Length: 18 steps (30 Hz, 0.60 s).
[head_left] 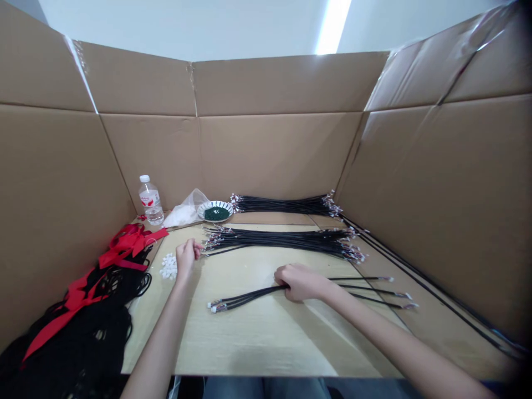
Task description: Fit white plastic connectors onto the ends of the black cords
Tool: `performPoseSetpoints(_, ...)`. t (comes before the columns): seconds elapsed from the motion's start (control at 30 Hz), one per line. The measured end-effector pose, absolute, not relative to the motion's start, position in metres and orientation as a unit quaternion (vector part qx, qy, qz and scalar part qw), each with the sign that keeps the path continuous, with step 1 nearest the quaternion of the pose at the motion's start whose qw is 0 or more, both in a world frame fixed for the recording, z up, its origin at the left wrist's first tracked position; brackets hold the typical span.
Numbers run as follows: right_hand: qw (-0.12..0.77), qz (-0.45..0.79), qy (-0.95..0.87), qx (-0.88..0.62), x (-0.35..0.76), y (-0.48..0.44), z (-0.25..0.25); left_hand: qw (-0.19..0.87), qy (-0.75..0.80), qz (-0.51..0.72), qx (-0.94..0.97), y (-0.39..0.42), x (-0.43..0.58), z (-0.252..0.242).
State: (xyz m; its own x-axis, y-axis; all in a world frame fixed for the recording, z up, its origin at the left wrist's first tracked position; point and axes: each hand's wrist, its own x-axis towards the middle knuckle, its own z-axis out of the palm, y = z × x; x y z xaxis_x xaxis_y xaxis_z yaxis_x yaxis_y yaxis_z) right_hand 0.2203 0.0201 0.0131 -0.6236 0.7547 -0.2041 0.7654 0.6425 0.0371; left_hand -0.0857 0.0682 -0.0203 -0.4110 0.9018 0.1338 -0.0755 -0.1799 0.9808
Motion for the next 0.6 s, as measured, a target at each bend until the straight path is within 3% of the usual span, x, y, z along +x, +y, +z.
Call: performPoseSetpoints(0.6,0.105,0.01,0.888,0.447,0.218,0.023,0.029,0.402,0.513,0.628,0.425,0.061,-0.081,-0.014)
